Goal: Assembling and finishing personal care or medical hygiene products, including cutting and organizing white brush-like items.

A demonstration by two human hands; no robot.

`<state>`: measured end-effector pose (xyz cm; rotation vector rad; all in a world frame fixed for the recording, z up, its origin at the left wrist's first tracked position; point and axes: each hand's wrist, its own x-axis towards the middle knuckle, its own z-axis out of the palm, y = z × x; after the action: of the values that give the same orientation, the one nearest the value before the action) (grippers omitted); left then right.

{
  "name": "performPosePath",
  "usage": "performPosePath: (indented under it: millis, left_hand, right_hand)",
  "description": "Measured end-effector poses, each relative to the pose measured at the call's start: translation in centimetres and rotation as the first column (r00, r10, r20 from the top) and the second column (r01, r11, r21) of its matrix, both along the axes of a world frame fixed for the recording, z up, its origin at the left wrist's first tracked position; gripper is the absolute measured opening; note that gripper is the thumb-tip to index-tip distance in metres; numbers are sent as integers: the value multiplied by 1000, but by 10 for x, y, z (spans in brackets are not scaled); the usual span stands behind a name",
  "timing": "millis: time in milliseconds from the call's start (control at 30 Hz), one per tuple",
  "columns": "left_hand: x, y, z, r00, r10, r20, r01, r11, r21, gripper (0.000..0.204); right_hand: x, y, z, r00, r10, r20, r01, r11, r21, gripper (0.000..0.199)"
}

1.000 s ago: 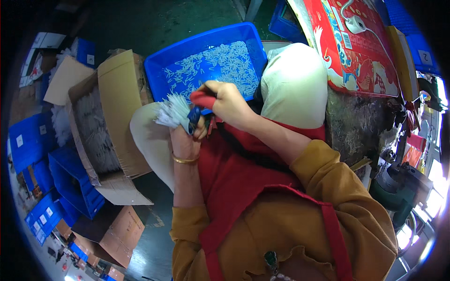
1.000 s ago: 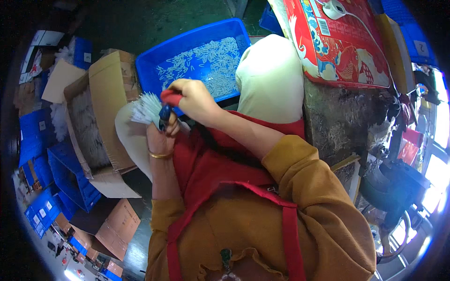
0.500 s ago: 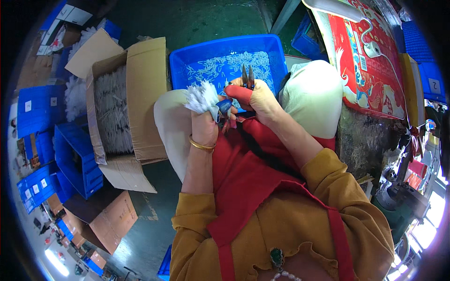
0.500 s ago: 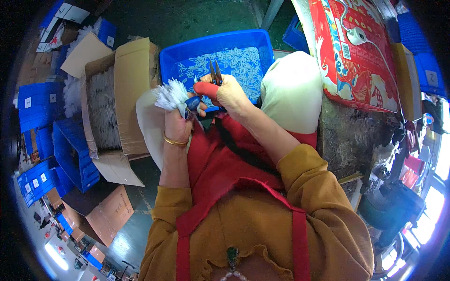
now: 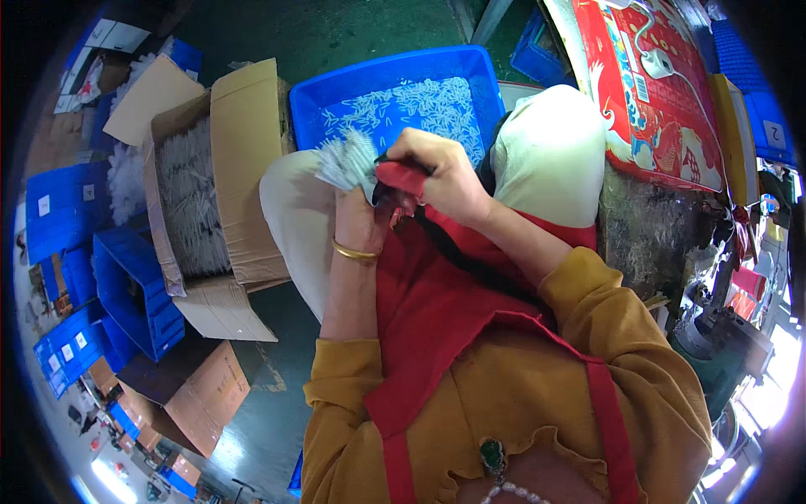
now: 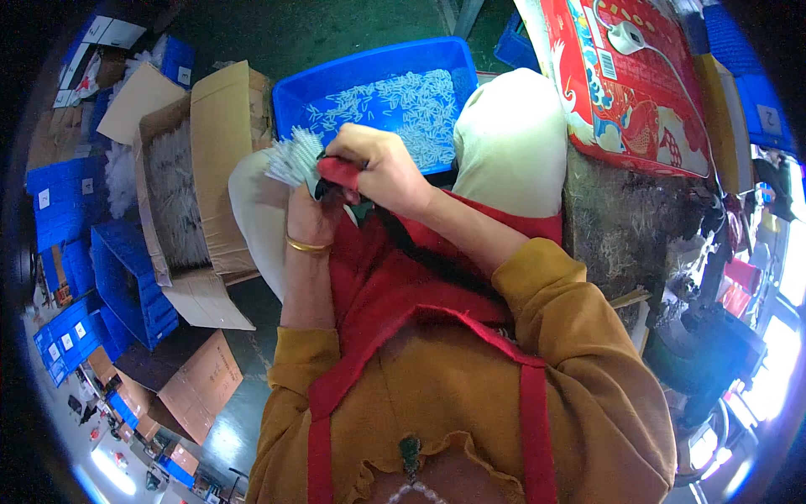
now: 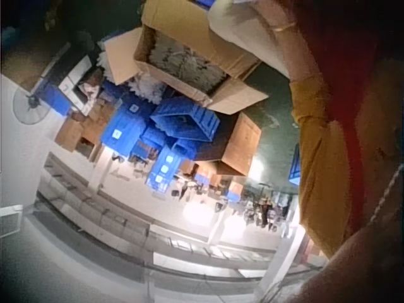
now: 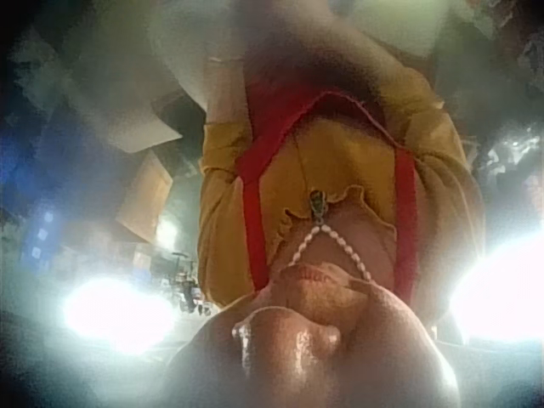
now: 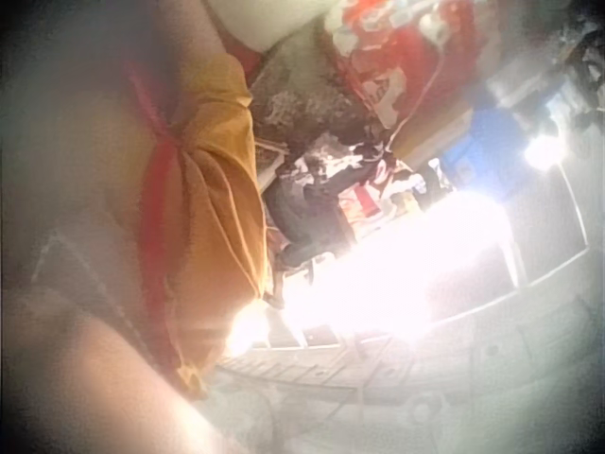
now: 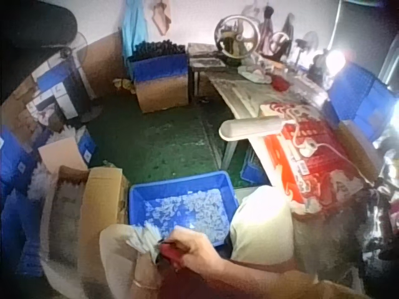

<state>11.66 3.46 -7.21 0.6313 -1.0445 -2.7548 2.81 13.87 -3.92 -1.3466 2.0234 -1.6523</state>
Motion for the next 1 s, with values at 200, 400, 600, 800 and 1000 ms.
performPosePath:
  millis: [200, 400, 600, 800, 1000]
  left_hand:
    - [1, 1, 1, 967, -50, -250, 134, 934, 331, 27]
    - [-12, 9, 4, 993, 109, 44, -117, 942, 316, 24]
    - [-11, 12, 3, 983, -16, -183, 89, 915, 393, 27]
    - [-7, 9, -7, 966, -95, -239, 183, 907, 380, 20]
    - [-4, 6, -11, 963, -163, -214, 206, 958, 199, 20]
  right_hand:
    - [-12, 8, 6, 382, 57, 922, -58, 998, -37, 15]
    - [-6, 8, 2, 696, 132, 706, -99, 991, -88, 19]
    - [-7, 7, 5, 300, 49, 953, -25, 999, -44, 10]
    - [-7, 9, -1, 209, 81, 975, 6, 996, -85, 13]
    - [-11, 14, -17, 132, 139, 981, -8, 990, -140, 14]
